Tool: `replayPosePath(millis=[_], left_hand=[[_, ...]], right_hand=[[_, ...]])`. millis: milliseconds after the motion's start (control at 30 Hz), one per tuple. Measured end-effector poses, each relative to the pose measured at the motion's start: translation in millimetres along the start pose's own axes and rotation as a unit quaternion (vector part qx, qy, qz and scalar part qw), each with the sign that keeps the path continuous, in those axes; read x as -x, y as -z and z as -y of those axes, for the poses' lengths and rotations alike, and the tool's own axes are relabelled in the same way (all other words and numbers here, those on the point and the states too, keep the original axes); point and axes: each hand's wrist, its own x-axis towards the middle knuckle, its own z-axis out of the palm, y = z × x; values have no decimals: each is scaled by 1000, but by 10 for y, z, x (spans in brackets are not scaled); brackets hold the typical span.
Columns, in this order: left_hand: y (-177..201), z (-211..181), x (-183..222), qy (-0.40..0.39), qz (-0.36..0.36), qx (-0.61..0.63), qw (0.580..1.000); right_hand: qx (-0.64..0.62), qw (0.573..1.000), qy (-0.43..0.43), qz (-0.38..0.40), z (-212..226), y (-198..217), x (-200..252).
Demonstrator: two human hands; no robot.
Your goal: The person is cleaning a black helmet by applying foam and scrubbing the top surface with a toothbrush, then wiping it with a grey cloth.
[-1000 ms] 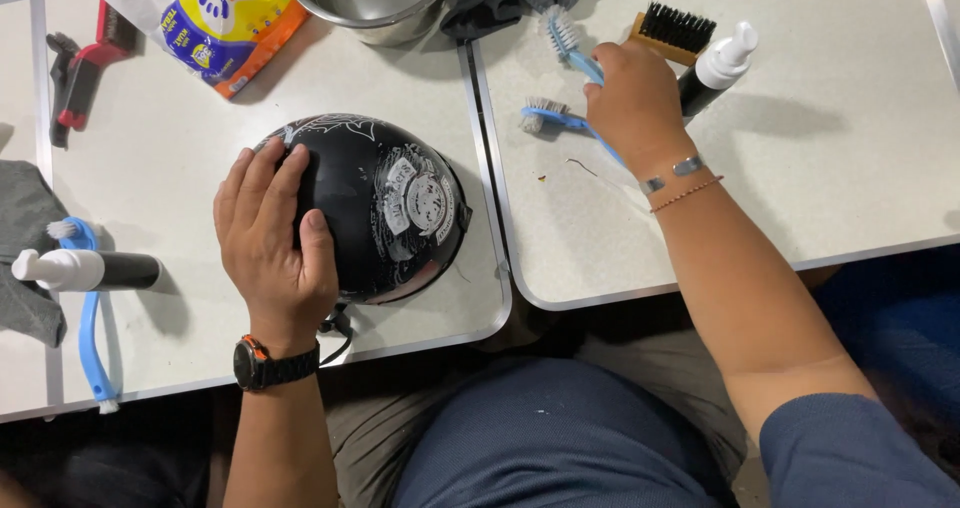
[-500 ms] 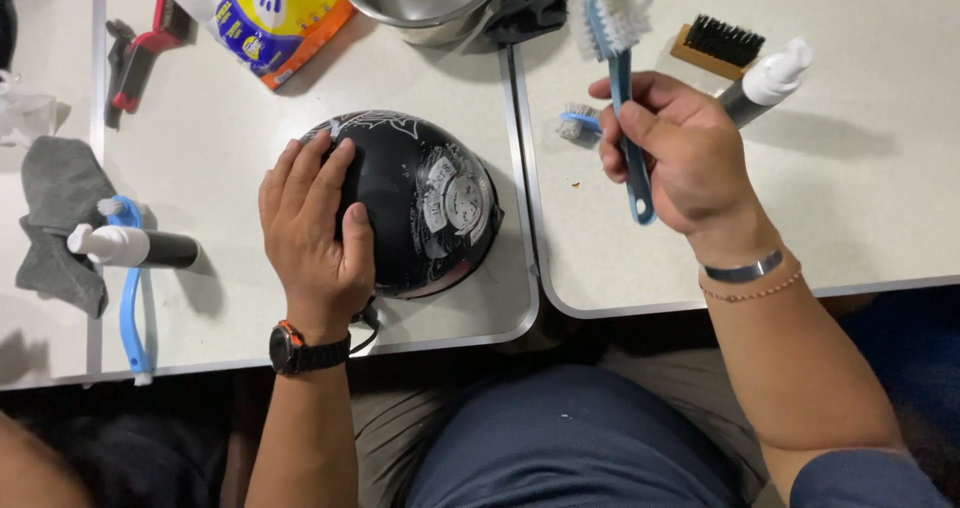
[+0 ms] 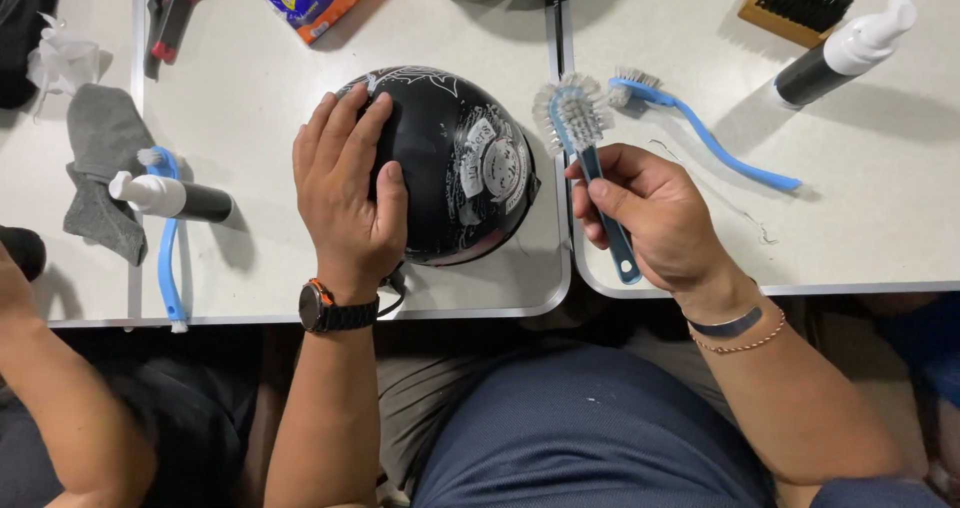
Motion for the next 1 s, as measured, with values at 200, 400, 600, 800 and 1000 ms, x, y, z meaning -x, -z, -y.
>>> replayPosePath(millis=[200,400,600,800,1000], left_hand=[[-5,4,1,2,3,2,1000],[-13,7,-1,1,-1,4,1000],[-20,22,10,1,-3,7,1000],[55,-57,-8,-2,11,-1,1000],[78,-83,-8,-2,25,-11,1000]], right_hand=[[-6,1000,17,26,-69,-47,93],[-6,999,32,39,-24,-126,185],[45,997,62,14,-80,-95,174],[275,956,97,-24,73,-105,13],[464,864,194,19,177,-217,-172]])
